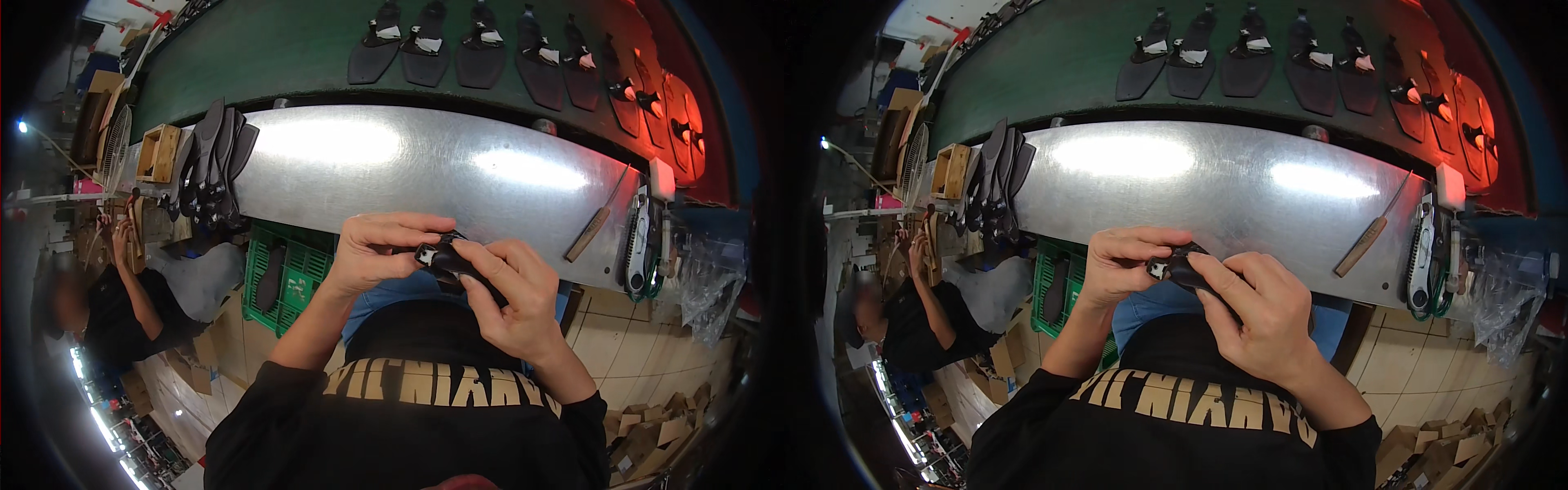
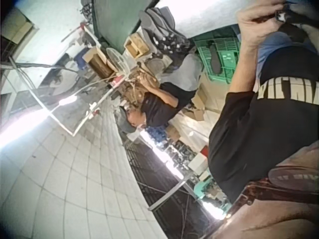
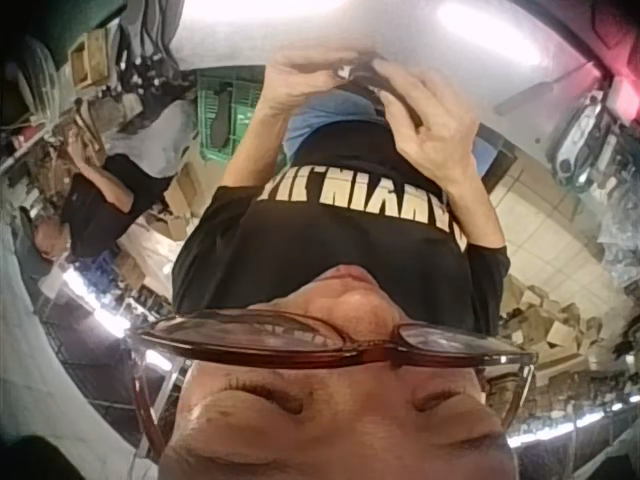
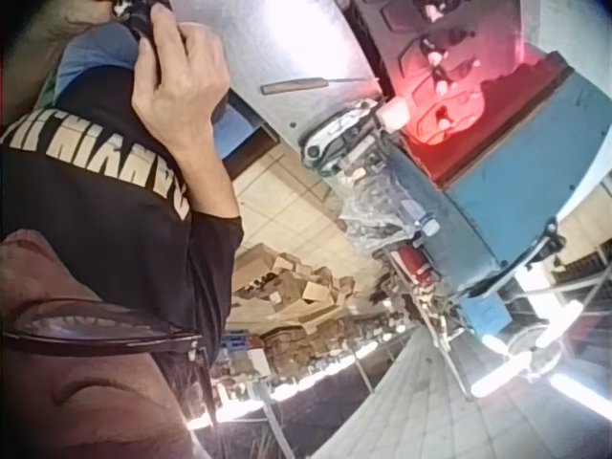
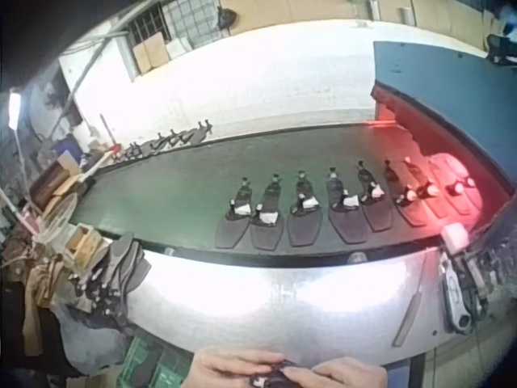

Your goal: The person repeatedly picks up black flip-flop soles from a conveyor belt, inserts a small white plastic piece into a slot on the sole, and uses a metal tool to press and secure it. The finished soles are placed back on the belt.

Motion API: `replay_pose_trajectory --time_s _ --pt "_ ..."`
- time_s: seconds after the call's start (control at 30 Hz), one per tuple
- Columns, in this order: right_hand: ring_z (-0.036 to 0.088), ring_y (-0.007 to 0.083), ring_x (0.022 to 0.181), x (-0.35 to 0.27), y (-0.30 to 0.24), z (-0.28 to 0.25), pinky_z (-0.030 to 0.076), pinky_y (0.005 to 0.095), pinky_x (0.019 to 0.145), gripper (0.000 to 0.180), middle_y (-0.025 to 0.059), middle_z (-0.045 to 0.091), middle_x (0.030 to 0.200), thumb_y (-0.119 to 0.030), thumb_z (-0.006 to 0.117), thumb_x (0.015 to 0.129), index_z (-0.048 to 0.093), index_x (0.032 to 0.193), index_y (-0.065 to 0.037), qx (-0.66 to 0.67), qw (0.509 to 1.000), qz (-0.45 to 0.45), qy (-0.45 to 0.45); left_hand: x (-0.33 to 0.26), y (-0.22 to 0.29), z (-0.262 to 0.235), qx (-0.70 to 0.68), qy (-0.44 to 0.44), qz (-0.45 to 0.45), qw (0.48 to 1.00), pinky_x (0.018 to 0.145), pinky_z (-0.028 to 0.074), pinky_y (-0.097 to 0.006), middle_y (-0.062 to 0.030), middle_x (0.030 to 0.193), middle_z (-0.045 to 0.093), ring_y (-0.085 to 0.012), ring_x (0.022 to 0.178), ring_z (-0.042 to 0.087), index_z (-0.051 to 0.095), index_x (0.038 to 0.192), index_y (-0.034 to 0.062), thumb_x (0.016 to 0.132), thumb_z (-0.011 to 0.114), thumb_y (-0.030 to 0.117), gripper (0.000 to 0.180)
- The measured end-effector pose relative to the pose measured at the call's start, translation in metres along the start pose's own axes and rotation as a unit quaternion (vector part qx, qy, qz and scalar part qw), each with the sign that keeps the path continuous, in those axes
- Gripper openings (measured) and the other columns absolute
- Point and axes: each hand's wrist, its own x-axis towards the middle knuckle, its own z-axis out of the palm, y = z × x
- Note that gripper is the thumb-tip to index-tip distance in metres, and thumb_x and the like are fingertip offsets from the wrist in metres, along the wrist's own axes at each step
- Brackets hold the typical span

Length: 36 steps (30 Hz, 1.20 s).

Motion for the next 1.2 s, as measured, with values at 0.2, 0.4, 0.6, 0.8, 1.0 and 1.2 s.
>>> replay_pose_trajectory --time_s 0.2,0.4,0.6,0.8,1.0,1.2 --pt "0.057 0.0219 0.063 -0.002 0.002 -0.001 0.046 0.0312 0.056 0.04 0.0076 0.06 0.078 -0.002 0.073 0.066 0.068 0.105 -0.006 -0.01 1.0 -0.006 0.006 0.002 0.001 0.001 0.022 -0.004 -0.005 1.0 0.084 0.055 -0.029 -0.0229 0.115 0.064 -0.0257 0.102 0.066 0.072 0.1 0.0018 0.066 0.057 -0.015 0.041" --pt "0.058 0.0222 0.064 -0.003 0.005 0.001 0.046 0.0311 0.057 0.04 0.008 0.061 0.08 -0.002 0.073 0.065 0.068 0.105 -0.005 -0.003 1.0 -0.012 0.018 0.003 0.002 0.002 0.024 0.0 -0.01 1.0 0.084 0.054 -0.028 -0.0233 0.117 0.063 -0.025 0.103 0.065 0.072 0.102 0.0021 0.067 0.056 -0.015 0.042" --pt "0.058 0.0221 0.065 -0.004 0.005 0.004 0.046 0.0312 0.058 0.04 0.0076 0.062 0.081 -0.001 0.073 0.065 0.068 0.105 -0.004 0.0 1.0 -0.007 0.021 0.003 0.005 0.003 0.035 -0.018 -0.007 0.999 0.084 0.054 -0.028 -0.0238 0.119 0.062 -0.0253 0.103 0.065 0.071 0.103 0.0014 0.067 0.054 -0.016 0.044" --pt "0.059 0.0218 0.066 -0.003 0.002 0.003 0.047 0.0311 0.06 0.038 0.0074 0.062 0.081 -0.003 0.073 0.067 0.067 0.104 -0.004 -0.009 1.0 -0.008 -0.002 0.001 0.011 0.006 0.087 -0.03 0.011 0.996 0.084 0.054 -0.029 -0.024 0.119 0.062 -0.0251 0.102 0.066 0.072 0.102 0.0015 0.064 0.054 -0.017 0.046" --pt "0.06 0.0242 0.069 -0.002 0.002 0.002 0.048 0.0326 0.062 0.04 0.0085 0.061 0.082 -0.003 0.072 0.068 0.066 0.108 -0.004 -0.005 1.0 0.012 -0.024 -0.001 0.014 0.01 0.15 -0.033 0.018 0.988 0.083 0.054 -0.028 -0.0224 0.119 0.063 -0.0243 0.102 0.065 0.072 0.101 0.0007 0.065 0.054 -0.017 0.044" --pt "0.064 0.0278 0.074 -0.004 0.015 0.009 0.05 0.0332 0.066 0.039 0.0128 0.064 0.086 -0.002 0.069 0.074 0.062 0.112 -0.002 0.069 0.992 0.103 -0.009 0.0 0.001 0.017 0.036 0.086 -0.144 0.985 0.077 0.058 -0.027 -0.0195 0.13 0.056 -0.0224 0.107 0.063 0.063 0.117 -0.0016 0.081 0.05 -0.009 0.039"
